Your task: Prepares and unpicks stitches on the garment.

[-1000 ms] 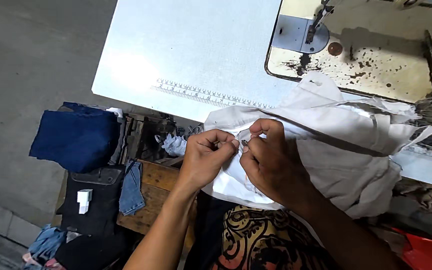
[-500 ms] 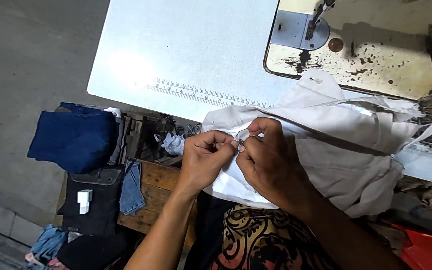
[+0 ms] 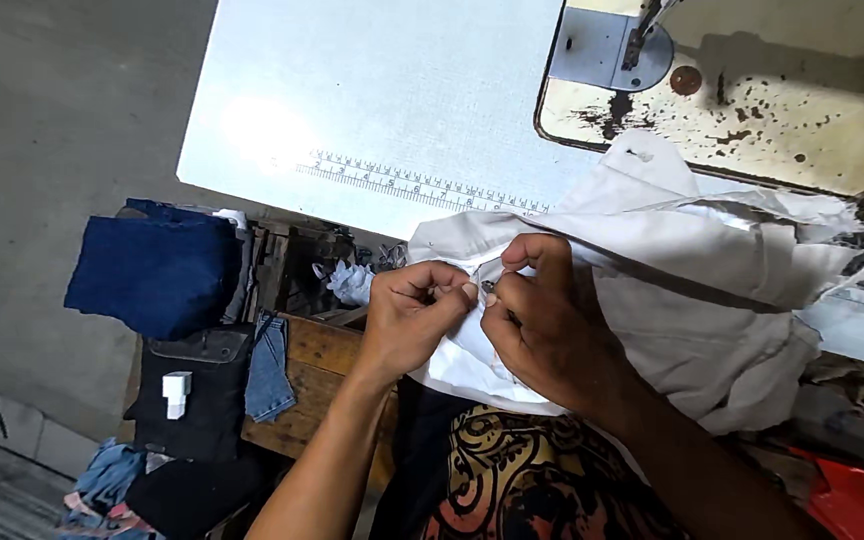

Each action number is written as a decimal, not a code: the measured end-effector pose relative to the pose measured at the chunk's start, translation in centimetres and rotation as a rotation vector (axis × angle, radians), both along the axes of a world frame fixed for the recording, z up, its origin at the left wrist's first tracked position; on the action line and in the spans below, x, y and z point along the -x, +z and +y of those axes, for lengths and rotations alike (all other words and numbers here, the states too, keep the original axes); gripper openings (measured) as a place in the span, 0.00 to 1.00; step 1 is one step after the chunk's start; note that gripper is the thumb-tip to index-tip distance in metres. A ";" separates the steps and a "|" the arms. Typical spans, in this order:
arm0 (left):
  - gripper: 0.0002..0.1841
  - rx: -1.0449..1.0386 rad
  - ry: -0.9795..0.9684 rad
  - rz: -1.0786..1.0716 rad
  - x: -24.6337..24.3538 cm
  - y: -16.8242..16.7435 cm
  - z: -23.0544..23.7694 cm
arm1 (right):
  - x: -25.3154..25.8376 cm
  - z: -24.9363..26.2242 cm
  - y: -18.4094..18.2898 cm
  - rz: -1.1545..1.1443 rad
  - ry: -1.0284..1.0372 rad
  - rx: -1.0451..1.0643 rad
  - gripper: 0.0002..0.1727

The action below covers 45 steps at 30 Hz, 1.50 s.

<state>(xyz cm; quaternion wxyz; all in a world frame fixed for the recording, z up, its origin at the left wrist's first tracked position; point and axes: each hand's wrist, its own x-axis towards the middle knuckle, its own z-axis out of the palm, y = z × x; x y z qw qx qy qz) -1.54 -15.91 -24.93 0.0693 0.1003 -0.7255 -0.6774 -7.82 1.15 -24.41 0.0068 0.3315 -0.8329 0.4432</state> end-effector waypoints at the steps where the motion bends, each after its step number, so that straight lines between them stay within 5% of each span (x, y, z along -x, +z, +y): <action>1: 0.05 0.000 0.001 0.002 0.0 0.0 0.0 | 0.0 0.0 0.0 -0.002 0.001 0.002 0.14; 15: 0.06 -0.020 0.019 0.023 -0.1 0.5 0.7 | 0.8 0.7 0.7 -0.081 0.095 -0.006 0.14; 18: 0.02 0.206 0.006 0.028 0.3 1.2 0.8 | 1.8 1.0 1.4 -0.211 0.047 0.107 0.13; 23: 0.13 0.737 0.018 -0.077 0.4 1.5 3.0 | 3.9 1.3 2.7 -0.258 0.052 0.014 0.15; 28: 0.16 0.917 -0.071 -0.135 1.2 2.2 2.6 | 3.2 1.4 2.3 -0.163 0.023 0.168 0.14; 32: 0.17 0.808 -0.292 -0.108 1.8 2.6 0.6 | -0.6 0.4 1.2 -0.181 0.031 0.451 0.16; 38: 0.18 0.438 -0.621 -0.084 3.8 3.0 -3.2 | 0.2 0.3 -0.2 -0.037 0.039 0.138 0.11; 45: 0.19 0.303 -0.674 0.004 4.2 2.0 -3.7 | 0.7 0.3 -0.3 0.016 0.088 0.121 0.13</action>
